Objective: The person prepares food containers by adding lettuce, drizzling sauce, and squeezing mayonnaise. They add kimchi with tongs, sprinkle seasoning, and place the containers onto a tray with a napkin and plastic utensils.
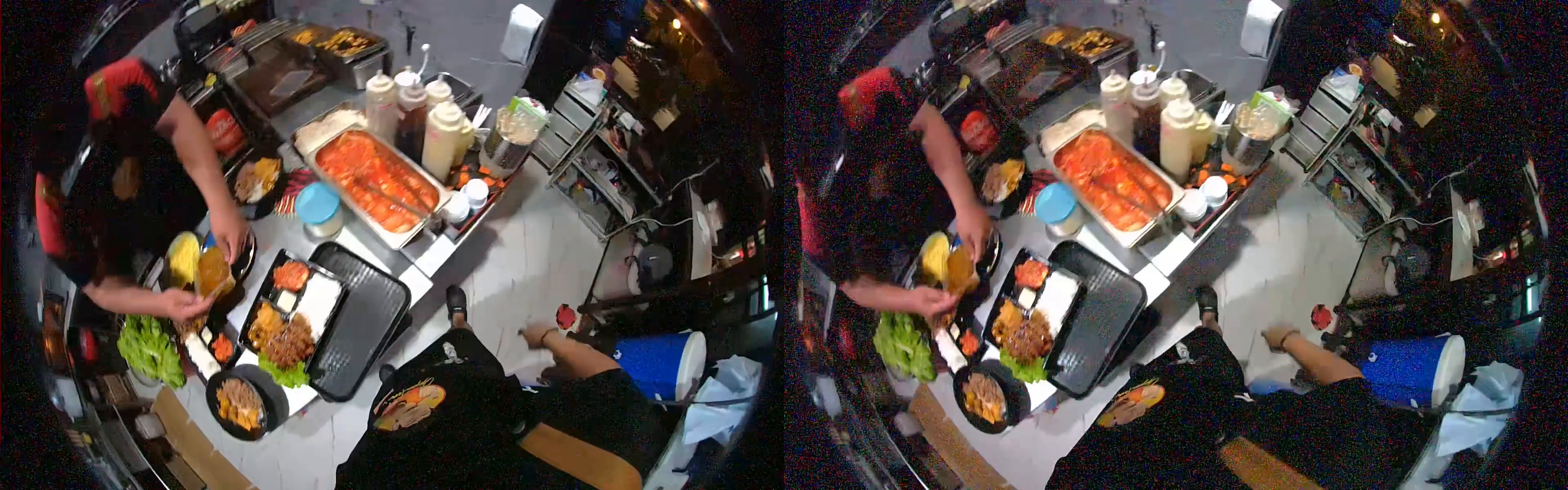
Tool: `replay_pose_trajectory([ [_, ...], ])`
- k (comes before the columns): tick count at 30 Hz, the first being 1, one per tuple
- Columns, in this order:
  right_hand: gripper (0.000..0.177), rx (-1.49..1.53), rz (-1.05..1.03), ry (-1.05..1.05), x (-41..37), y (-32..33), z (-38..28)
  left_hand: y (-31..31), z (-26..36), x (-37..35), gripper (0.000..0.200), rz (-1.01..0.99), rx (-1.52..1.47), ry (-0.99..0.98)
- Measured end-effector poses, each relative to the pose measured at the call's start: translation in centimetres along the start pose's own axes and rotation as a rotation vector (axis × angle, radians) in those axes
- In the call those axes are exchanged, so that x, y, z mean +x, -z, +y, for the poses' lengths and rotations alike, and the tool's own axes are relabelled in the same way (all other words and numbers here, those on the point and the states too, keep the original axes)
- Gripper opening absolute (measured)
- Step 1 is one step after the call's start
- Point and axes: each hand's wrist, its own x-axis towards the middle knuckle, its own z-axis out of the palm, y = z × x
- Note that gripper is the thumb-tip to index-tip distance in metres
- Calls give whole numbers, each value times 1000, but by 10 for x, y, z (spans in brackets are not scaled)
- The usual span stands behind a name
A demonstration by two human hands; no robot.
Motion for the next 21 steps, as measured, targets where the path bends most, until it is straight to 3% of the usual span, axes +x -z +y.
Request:
replay_pose_trajectory([
  [1, 31, 116, 281, 132, 42, 11, 43, -7, 9, 2, 39, 19, 41, 32],
  [2, 24, 140, 474, 128, 15, 99, 34, -14, 17, 4, 39, 39, 78, 64],
  [3, 15, 409, 935, 294, -1, 160, 28, -20, 28, 7, 39, 62, 117, 88],
  [4, 15, 413, 1056, 335, -62, 250, 2, -28, 38, 9, 39, 84, 156, 112],
  [5, 14, 237, 1269, 483, -61, 307, 17, -36, 51, 13, 39, 105, 196, 130],
  [6, 12, 161, 1360, 484, -74, 361, 19, -43, 64, 17, 39, 128, 235, 145],
  [9, 14, -69, 1359, 361, -4, 505, 64, -67, 108, 37, 39, 190, 406, 127],
  [11, 17, -269, 1251, 232, 68, 578, 85, -98, 191, 22, 38, 238, 547, -1],
  [12, 22, -338, 1093, 113, 95, 602, 90, -124, 253, 12, 37, 290, 786, 72],
  [14, 32, -213, 908, -157, 158, 625, 102, -157, 335, -15, 37, 319, 879, 34],
  [15, 33, -122, 884, -171, 187, 636, 103, -166, 364, -28, 36, 336, 913, -18],
  [16, 29, -114, 725, -91, 183, 645, 102, -173, 391, -44, 37, 395, 756, -97],
  [18, 26, -371, 635, 4, 179, 654, 100, -182, 439, -73, 37, 457, 582, -152],
  [20, 29, -382, 705, -12, 151, 664, 90, -181, 484, -90, 36, 469, 331, -299],
  [21, 29, -462, 635, -17, 146, 671, 93, -180, 500, -91, 36, 462, 331, -294],
])
